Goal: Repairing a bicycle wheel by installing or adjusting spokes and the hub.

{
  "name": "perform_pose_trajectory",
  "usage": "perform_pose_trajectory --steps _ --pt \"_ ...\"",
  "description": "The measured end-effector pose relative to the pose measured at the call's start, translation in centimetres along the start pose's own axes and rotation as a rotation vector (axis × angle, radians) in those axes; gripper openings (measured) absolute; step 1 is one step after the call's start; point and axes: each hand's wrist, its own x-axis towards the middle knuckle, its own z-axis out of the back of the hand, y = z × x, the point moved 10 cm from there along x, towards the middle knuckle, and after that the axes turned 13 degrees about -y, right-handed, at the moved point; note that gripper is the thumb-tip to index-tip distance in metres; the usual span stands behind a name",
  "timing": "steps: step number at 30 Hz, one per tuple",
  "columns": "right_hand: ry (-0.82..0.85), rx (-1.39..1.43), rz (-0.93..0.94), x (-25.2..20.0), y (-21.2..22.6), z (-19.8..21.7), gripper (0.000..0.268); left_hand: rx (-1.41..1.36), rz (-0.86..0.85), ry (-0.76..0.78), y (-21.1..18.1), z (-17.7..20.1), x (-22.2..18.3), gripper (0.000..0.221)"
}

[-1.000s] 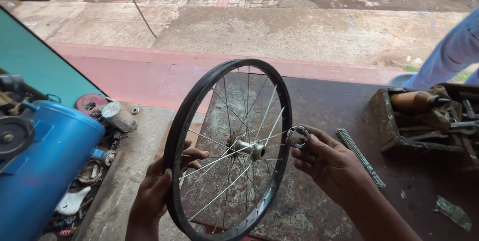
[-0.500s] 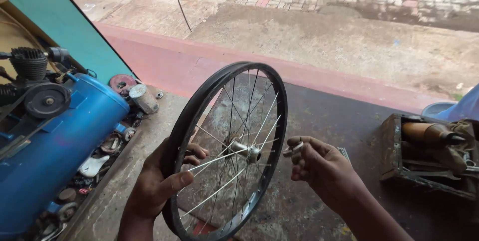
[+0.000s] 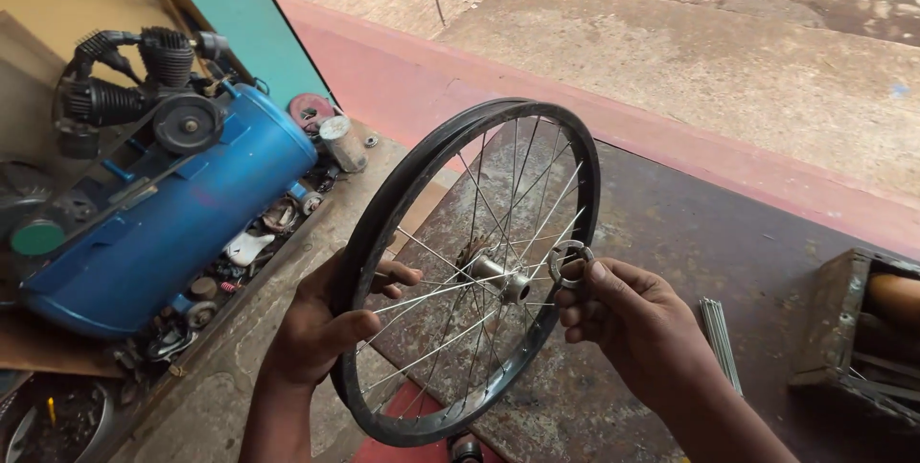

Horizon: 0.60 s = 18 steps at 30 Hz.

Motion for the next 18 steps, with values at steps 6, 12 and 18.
perform_pose_trajectory --steps 6,12,18 --pt "0.052 -0.011 -0.048 0.7 -0.8 -1.2 0.031 -0.014 -0.004 0.029 -1.3 -0.8 -0.5 0.074" --pt "0.023 -0.122 -0.012 1.2 -0.9 -0.8 0.033 0.315 -0.187 -0.215 -3.0 0.0 0.1 0.072" --pt "-0.045 -0.237 0.035 1.1 -0.7 0.8 0.029 0.504 -0.197 -0.313 -2.3 0.9 0.5 0.058"
